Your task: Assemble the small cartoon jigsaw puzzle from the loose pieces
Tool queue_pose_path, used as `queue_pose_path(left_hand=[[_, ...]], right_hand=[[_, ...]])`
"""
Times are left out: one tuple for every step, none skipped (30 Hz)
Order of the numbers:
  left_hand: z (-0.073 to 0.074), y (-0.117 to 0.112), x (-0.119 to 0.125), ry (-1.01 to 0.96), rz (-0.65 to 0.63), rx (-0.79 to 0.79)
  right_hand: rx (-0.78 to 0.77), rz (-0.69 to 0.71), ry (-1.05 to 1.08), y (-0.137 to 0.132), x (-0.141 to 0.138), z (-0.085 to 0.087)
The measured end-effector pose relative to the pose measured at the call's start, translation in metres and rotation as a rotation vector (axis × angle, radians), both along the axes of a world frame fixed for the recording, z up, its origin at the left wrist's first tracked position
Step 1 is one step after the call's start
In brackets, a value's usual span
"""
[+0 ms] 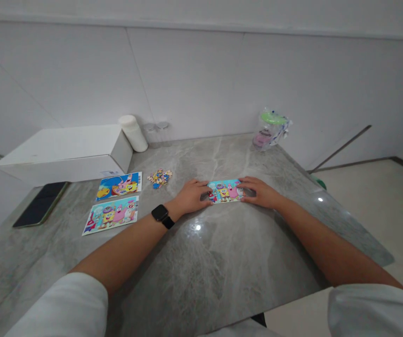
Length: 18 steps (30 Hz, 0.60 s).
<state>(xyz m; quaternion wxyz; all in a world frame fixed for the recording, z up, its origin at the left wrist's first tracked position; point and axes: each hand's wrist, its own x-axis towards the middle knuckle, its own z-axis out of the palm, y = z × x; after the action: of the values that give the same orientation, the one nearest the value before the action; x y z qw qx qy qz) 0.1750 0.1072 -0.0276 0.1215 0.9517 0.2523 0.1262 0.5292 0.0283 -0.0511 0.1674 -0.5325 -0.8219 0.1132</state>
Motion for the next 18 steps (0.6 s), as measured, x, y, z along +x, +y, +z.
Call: queue_pose_path(left_hand=[[0.000, 0.002, 0.006, 0.007, 0.011, -0.005], [-0.001, 0.004, 0.011, 0.013, 0.022, -0.012], [-0.002, 0.006, 0.016, 0.017, 0.029, -0.019], [-0.002, 0.008, 0.020, 0.021, 0.034, -0.025], [-0.003, 0.011, 0.023, 0.023, 0.038, -0.030], [-0.004, 0.014, 0.027, 0.021, 0.042, -0.033], [-0.006, 0.017, 0.029, 0.015, 0.047, -0.035], [-0.007, 0.020, 0.032, 0.008, 0.052, -0.036], [-0.008, 0.023, 0.034, -0.001, 0.056, -0.037], [-0.008, 0.026, 0.037, -0.007, 0.056, -0.037], [-0.009, 0.029, 0.039, -0.013, 0.054, -0.039], [-0.009, 0.031, 0.042, -0.016, 0.051, -0.040], [-0.009, 0.034, 0.045, -0.021, 0.048, -0.041], [-0.009, 0.035, 0.047, -0.027, 0.046, -0.041], [-0.009, 0.037, 0.050, -0.035, 0.045, -0.041], [-0.010, 0.038, 0.052, -0.044, 0.045, -0.040], [-0.010, 0.038, 0.054, -0.056, 0.047, -0.041], [-0.011, 0.039, 0.056, -0.072, 0.052, -0.045]], right_hand=[[0.001, -0.004, -0.005, 0.002, 0.006, -0.001], [0.001, -0.007, -0.007, 0.005, 0.011, -0.002], [0.002, -0.011, -0.007, 0.008, 0.016, -0.003], [0.001, -0.017, -0.007, 0.011, 0.020, -0.005], [-0.001, -0.022, -0.007, 0.014, 0.024, -0.006], [-0.004, -0.027, -0.007, 0.017, 0.027, -0.007], [-0.007, -0.030, -0.006, 0.020, 0.030, -0.009], [-0.009, -0.032, -0.003, 0.023, 0.032, -0.010], [-0.011, -0.035, 0.001, 0.026, 0.034, -0.011], [-0.011, -0.039, 0.006, 0.028, 0.036, -0.012], [-0.011, -0.043, 0.011, 0.031, 0.037, -0.012], [-0.010, -0.048, 0.015, 0.033, 0.039, -0.012], [-0.010, -0.053, 0.019, 0.035, 0.040, -0.012], [-0.010, -0.058, 0.022, 0.037, 0.042, -0.012], [-0.011, -0.062, 0.025, 0.040, 0.043, -0.012], [-0.010, -0.066, 0.029, 0.042, 0.045, -0.012], [-0.010, -0.068, 0.034, 0.045, 0.046, -0.011], [-0.011, -0.071, 0.041, 0.048, 0.048, -0.011]])
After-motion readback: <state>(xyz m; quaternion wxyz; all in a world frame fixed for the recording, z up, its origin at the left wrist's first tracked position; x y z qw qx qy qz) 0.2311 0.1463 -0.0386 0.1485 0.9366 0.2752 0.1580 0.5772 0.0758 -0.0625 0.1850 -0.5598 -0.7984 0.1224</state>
